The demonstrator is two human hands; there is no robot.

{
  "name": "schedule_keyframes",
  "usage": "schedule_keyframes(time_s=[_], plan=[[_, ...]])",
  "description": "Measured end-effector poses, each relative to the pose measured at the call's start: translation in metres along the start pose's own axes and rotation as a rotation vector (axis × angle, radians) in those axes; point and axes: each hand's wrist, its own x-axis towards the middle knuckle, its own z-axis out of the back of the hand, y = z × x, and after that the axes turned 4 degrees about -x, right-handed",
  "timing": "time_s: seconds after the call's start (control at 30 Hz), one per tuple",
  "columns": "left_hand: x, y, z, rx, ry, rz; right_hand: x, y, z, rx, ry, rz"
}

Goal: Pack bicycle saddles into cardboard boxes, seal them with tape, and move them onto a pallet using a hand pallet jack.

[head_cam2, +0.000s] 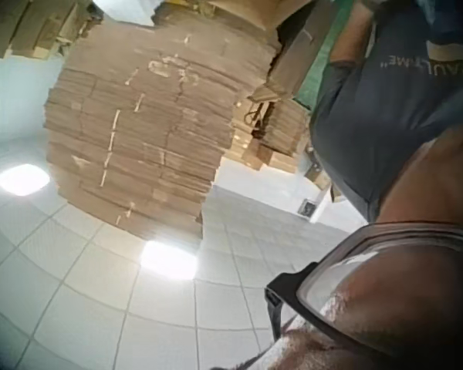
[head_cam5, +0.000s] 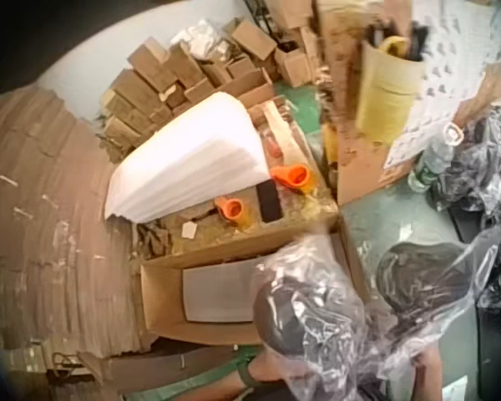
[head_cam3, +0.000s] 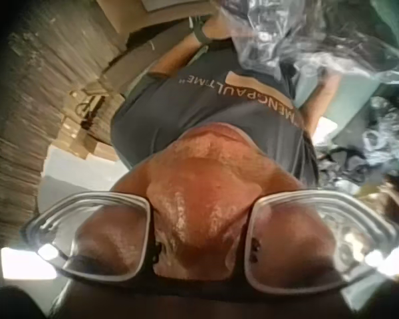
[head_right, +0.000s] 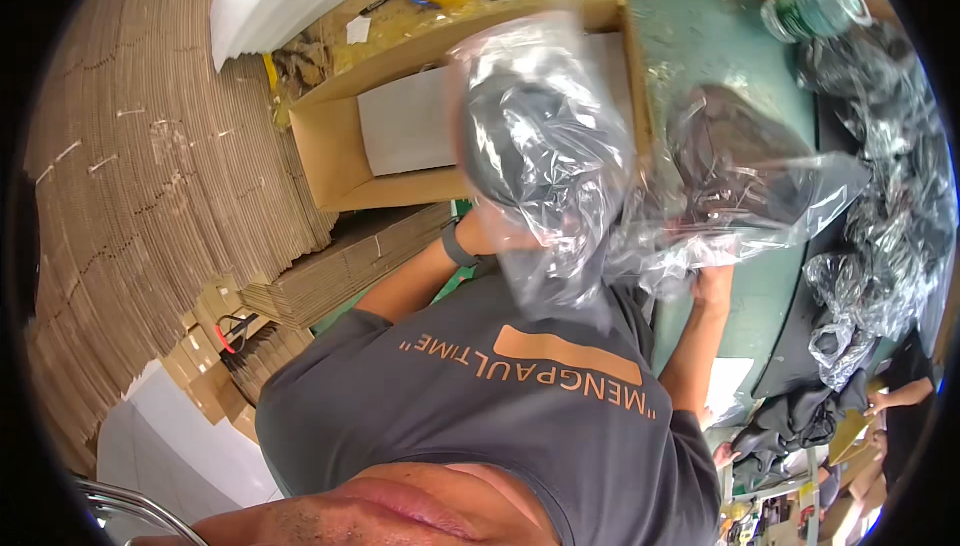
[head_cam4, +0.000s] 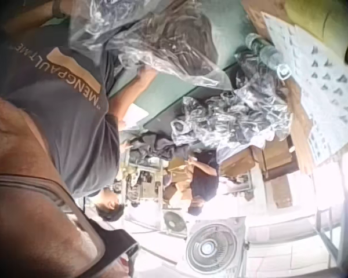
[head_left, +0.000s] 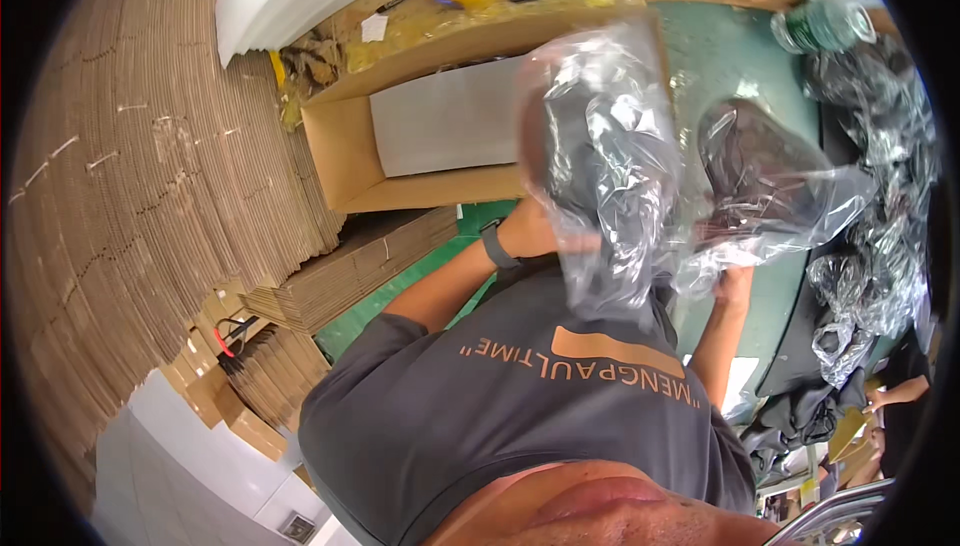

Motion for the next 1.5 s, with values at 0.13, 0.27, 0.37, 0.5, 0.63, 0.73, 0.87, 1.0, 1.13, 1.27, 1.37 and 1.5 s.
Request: schedule_keyframes(time_s=[0.13, 0.27, 0.37, 0.5, 0.63, 0.73, 0.87, 1.0, 1.13, 1.27, 1.37, 1.5], plan=[[-0.048, 0.069, 0.155, -0.618, -0.181, 0.480, 0.095, 0.023, -0.112, -0.165, 0.281, -0.219], [-0.110, 0.183, 0.314, -0.129, -0.100, 0.853, 0.198, -0.082, -0.214, -0.186, 0.607, -0.601], [-0.141, 0.252, 0.416, 0.702, 0.231, 0.830, 0.235, -0.140, -0.375, -0.360, 0.689, -0.851], [-0.098, 0.316, 0.458, 1.088, 0.892, 0.890, 0.250, -0.297, -0.455, -0.113, 0.601, -0.939], [-0.077, 0.392, 0.406, 1.149, 0.726, 0.475, 0.251, -0.390, -0.455, -0.801, 0.783, -0.466], [-0.063, 0.409, 0.367, 0.478, -0.222, 1.013, 0.275, -0.408, -0.440, -1.441, 1.061, 0.040], [-0.181, 0.419, 0.316, 0.644, -0.524, 0.874, 0.242, -0.280, -0.398, -1.100, 1.042, 0.174], [-0.097, 0.294, 0.207, 0.639, -0.657, 0.717, 0.176, 0.038, -0.152, 0.026, 0.504, -0.121], [-0.007, 0.144, 0.106, 0.855, -0.545, 0.335, 0.125, 0.081, 0.240, -0.533, -1.334, 0.516], [0.068, 0.042, 0.009, 0.801, -0.263, 0.068, -0.013, 0.077, 0.466, -1.146, -1.720, -0.314], [0.112, -0.011, -0.070, 0.662, -0.058, -0.037, -0.043, 0.058, 0.507, -1.271, -1.315, -0.490], [0.188, -0.031, -0.209, 0.397, 0.251, 0.017, -0.018, 0.009, 0.458, -0.903, -1.316, -0.321]])
